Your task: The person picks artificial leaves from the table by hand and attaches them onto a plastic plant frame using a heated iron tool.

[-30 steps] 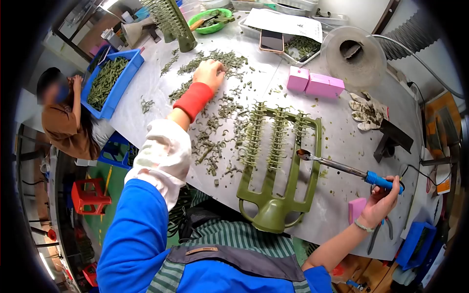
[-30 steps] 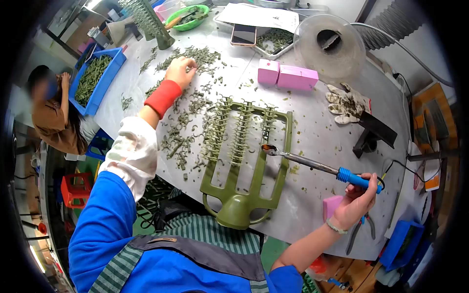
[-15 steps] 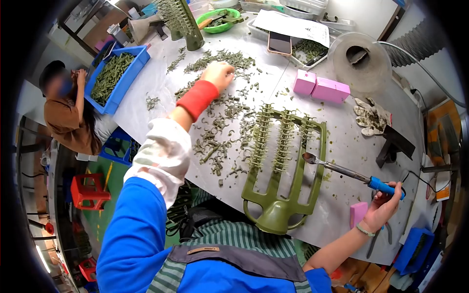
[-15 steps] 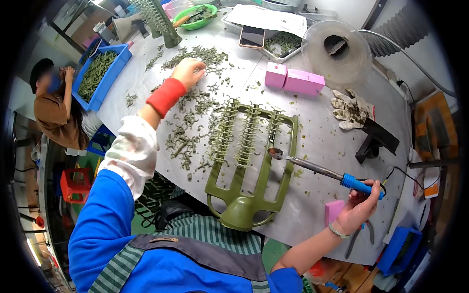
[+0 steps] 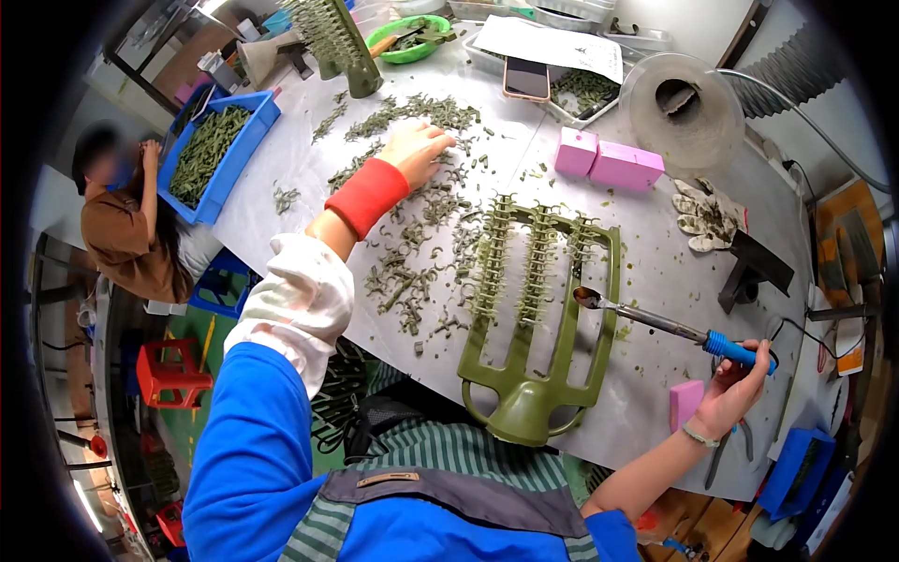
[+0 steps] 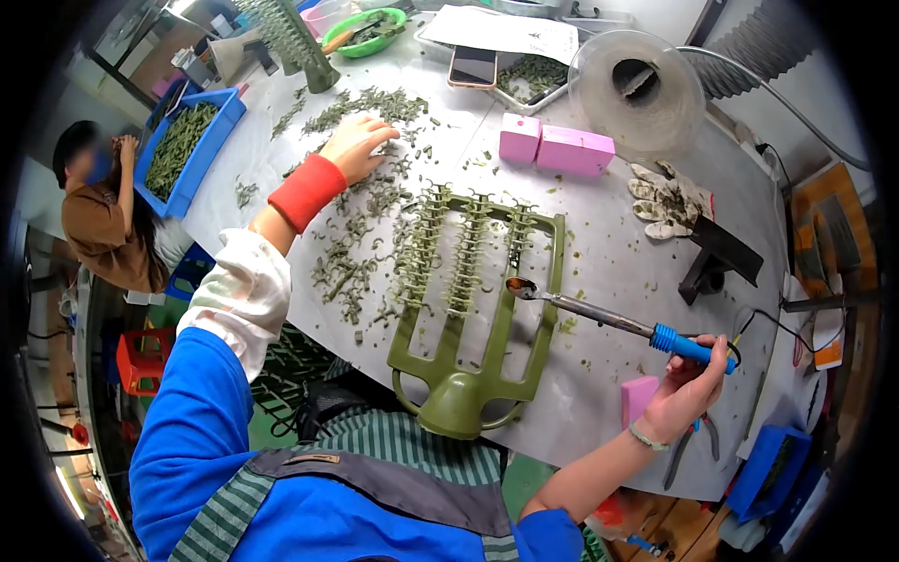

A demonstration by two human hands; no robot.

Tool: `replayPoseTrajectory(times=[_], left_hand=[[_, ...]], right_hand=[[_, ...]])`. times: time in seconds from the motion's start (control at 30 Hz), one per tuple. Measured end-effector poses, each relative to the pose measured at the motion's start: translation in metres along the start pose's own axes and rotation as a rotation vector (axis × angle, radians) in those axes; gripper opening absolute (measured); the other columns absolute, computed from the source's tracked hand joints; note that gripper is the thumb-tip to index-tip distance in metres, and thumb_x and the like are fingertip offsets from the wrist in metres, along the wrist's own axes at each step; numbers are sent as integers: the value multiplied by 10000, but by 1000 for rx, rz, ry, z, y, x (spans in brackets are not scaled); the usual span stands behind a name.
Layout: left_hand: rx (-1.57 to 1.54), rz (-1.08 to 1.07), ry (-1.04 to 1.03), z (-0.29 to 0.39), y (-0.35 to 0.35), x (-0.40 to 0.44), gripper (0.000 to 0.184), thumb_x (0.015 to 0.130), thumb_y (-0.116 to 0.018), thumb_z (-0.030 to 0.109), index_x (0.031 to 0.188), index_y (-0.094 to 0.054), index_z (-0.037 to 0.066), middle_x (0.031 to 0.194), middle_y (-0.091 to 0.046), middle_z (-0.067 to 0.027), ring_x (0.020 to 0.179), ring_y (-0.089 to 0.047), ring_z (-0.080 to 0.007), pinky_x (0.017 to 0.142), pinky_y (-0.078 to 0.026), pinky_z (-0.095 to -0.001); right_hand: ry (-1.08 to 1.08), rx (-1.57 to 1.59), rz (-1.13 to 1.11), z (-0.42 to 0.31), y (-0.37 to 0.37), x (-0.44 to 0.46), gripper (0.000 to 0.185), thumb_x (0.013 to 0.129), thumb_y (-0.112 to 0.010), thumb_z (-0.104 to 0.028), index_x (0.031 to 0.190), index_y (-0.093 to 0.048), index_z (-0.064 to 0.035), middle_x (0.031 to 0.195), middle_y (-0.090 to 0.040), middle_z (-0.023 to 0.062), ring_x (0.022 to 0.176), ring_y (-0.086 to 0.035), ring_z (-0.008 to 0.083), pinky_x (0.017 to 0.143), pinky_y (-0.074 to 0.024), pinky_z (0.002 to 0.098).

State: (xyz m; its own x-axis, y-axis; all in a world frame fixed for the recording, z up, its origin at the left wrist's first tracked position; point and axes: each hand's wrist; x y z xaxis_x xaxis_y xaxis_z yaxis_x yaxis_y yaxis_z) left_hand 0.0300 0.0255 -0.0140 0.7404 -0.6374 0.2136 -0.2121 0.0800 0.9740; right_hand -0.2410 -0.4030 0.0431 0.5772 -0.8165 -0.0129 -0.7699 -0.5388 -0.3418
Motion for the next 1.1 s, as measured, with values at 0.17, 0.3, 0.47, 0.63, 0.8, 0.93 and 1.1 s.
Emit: replayPoseTrajectory(times=[0.17,0.3,0.47,0.63,0.8,0.93,1.1], left_hand=[[-115,-88,20,-9,-7,1,300,778,-621,83,1076,-586,76,1050,-603,-93,978,-562,-310,849,-474,-387],[-68,-57,-2,-7,-10,3,263,792,-600,63,1055,-595,66,1029,-609,-112,913,-600,-311,795,-502,-375],[-581,167,466,-12,-20,-4,194,842,-592,35,1022,-665,36,1044,-672,-96,875,-661,-164,807,-521,-276],[-1392,34,773,-22,-2,-18,205,868,-636,102,1047,-670,7,1004,-667,-42,895,-635,-122,814,-517,-245],[-1297,70,482,27,43,-18,227,835,-678,72,1049,-675,-2,908,-692,-62,805,-642,-105,746,-531,-238],[-1136,11,164,128,92,-15,200,839,-678,92,1029,-681,28,935,-697,-57,831,-643,-101,775,-520,-242],[-692,108,-110,195,88,-1,169,794,-691,137,962,-692,117,828,-652,-100,800,-632,-261,744,-516,-325]], right_hand=[[11,0,-5,0,0,-1,273,878,-627,-304,781,-580,-53,670,-545,7,495,-485,64,462,-381,178],[11,0,-15,0,2,0,276,876,-629,-308,786,-581,-52,671,-548,10,492,-491,65,459,-388,180],[5,4,-6,-1,2,0,273,877,-627,-306,791,-581,-51,670,-549,12,491,-491,67,459,-388,181],[11,4,-6,-1,3,0,268,879,-624,-306,790,-581,-56,680,-557,19,493,-494,71,464,-385,182],[17,-37,49,-2,3,0,275,879,-624,-309,783,-580,-54,668,-557,23,495,-500,75,467,-390,184],[32,-47,57,0,2,1,274,866,-644,-299,773,-589,-47,657,-560,23,483,-514,80,452,-407,189],[4,-47,49,6,1,3,261,850,-657,-280,789,-610,-30,669,-589,36,465,-532,82,448,-431,192]])
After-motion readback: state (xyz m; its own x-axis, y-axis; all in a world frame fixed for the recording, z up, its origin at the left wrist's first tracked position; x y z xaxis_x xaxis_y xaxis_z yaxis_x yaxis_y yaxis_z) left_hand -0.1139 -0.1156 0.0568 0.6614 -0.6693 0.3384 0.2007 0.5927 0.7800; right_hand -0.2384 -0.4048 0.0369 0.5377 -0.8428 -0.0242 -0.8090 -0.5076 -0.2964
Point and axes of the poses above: each hand's wrist, its own x-axis towards the middle knuckle, its own y-axis out of the back of the hand, z = x × y
